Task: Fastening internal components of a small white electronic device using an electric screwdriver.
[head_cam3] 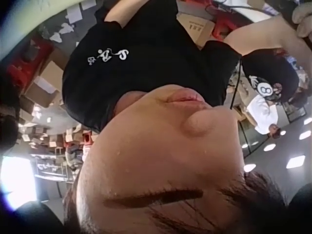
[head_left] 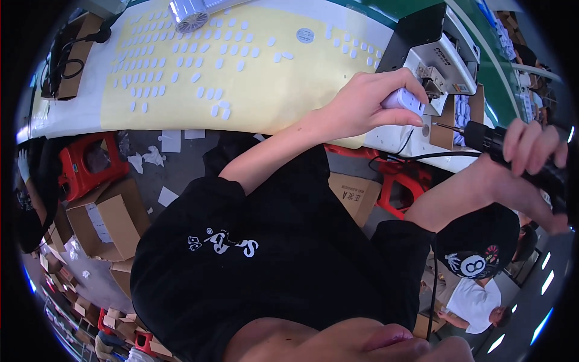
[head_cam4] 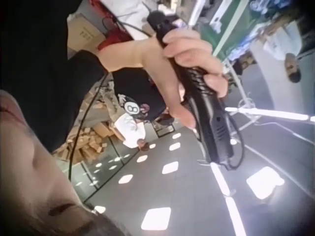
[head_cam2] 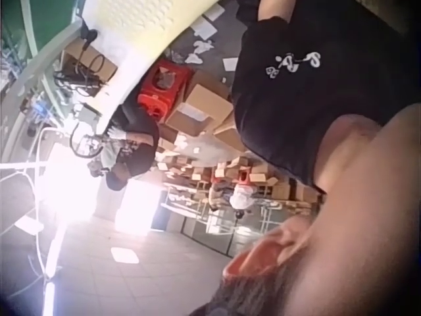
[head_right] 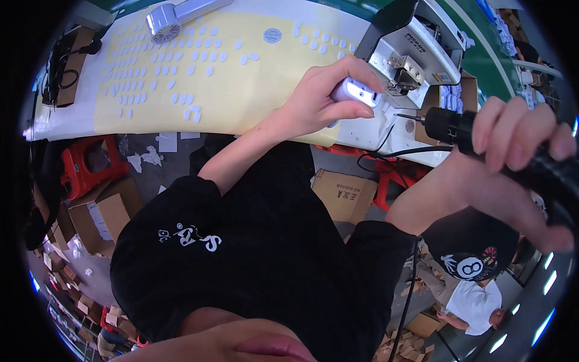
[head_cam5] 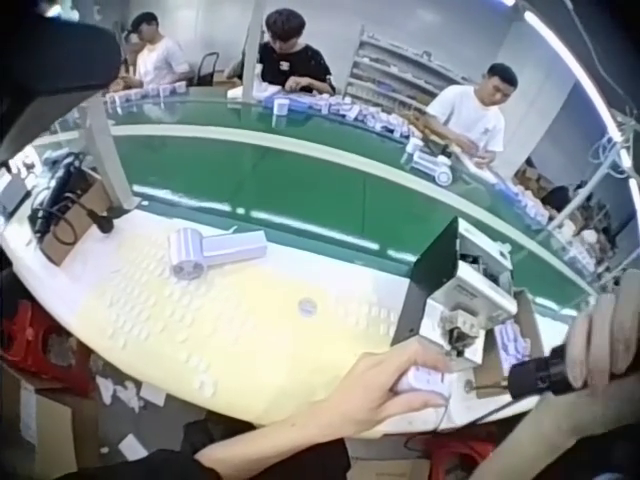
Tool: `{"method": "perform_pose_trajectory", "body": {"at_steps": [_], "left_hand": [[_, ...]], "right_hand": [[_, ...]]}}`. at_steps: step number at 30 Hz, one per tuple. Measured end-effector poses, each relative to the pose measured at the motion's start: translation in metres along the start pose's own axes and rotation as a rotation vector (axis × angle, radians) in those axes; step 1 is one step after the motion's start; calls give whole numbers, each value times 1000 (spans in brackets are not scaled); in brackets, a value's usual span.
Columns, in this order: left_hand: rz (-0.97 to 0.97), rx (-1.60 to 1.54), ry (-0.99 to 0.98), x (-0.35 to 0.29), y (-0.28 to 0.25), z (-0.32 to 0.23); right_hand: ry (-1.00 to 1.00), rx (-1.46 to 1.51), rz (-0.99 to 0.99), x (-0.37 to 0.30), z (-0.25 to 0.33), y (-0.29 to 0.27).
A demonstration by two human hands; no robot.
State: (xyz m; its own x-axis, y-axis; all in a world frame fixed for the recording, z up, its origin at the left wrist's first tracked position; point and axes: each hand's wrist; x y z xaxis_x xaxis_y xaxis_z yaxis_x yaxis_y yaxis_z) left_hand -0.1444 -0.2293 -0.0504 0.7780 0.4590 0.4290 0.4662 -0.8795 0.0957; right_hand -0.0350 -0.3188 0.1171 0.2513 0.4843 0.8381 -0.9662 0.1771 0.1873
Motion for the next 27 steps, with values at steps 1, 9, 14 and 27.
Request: {"method": "perform_pose_trajectory", "body": {"at_steps": [1,9,14,27], "left_hand": [[3,-6,-4,0,0,0],[2,-17,-5,-1,3,-1],[-10,-4,9,-1,3,-2],[28,-36,-12,-1,0,-2]], "right_hand": [[-76,106,160,8,-2,12],[-74,146,307,15,-21,33],[-24,140,240,8,-20,25],[20,95,63,-9,-18,-2]]}}
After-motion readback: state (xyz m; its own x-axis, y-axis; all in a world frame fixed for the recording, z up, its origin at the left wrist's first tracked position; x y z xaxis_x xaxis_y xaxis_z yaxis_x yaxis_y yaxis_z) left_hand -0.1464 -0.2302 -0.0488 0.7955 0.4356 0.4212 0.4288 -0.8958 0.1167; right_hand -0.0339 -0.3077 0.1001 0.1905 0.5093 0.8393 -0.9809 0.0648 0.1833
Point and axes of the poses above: each hand's wrist, its own x-axis towards the middle knuckle, its own y-axis out of the palm, z = x × y, and after that the axes turned 12 degrees about -y, right-handed
